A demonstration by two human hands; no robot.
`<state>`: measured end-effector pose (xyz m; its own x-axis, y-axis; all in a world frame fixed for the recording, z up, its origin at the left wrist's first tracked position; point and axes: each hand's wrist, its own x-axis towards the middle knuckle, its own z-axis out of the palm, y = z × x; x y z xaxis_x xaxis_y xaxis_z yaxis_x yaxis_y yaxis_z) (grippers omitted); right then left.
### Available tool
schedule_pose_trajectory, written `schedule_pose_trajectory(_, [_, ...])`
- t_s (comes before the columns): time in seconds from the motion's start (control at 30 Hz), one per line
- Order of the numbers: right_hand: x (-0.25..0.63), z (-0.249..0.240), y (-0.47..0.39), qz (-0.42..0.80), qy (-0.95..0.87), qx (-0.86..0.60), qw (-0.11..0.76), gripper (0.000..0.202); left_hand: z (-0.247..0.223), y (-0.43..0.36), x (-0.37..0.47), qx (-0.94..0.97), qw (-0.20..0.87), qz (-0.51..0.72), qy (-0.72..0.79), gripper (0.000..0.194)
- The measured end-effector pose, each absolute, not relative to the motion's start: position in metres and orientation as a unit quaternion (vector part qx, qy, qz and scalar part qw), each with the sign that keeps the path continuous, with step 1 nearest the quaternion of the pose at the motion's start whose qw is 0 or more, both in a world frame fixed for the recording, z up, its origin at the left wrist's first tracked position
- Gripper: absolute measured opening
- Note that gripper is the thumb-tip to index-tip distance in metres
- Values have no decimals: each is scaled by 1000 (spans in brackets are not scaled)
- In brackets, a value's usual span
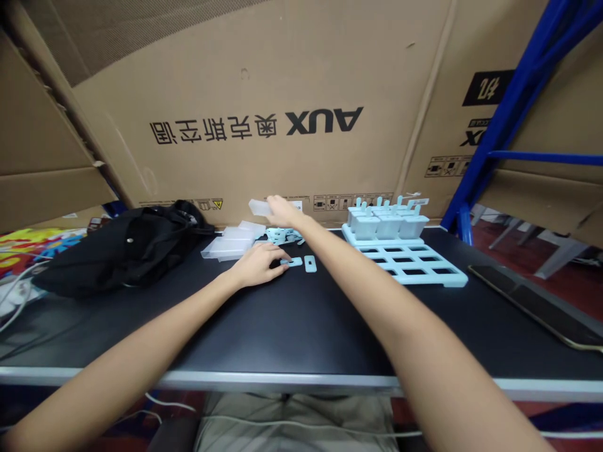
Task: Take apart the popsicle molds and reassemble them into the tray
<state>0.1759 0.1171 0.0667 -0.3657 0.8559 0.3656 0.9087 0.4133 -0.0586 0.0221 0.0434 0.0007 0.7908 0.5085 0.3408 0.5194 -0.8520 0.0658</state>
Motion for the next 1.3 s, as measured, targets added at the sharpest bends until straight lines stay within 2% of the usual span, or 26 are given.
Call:
schedule_pose_trajectory(0.13, [239,88,71,-18,-816,-509,274,37,1,46,21,-942,-30,-204,-264,23])
schedule_pose_trajectory(0.2, [263,89,43,18,-812,-505,293,42,1,48,20,-941,-52,-216,-255,24])
schedule_pose_trajectory(0.37, [270,69,0,78,-848,-449,270,44,0,52,17,-935,-113,-234,-240,27])
schedule_pose_trajectory(0.57, [248,51,-2,63,-882,-403,237,43,1,54,15,-920,-193,-249,-231,38])
schedule_pose_trajectory(1.03, [242,43,-1,-2,-894,-389,225,49,-3,57,16,-912,-215,-248,-245,40])
schedule_pose_trajectory(1.17, [243,39,-2,1,-890,-386,242,48,-2,53,17,-908,-219,-252,-254,45])
schedule_pose_trajectory(1.3, [243,38,-9,81,-861,-396,308,37,0,48,18,-892,-242,-278,-262,47])
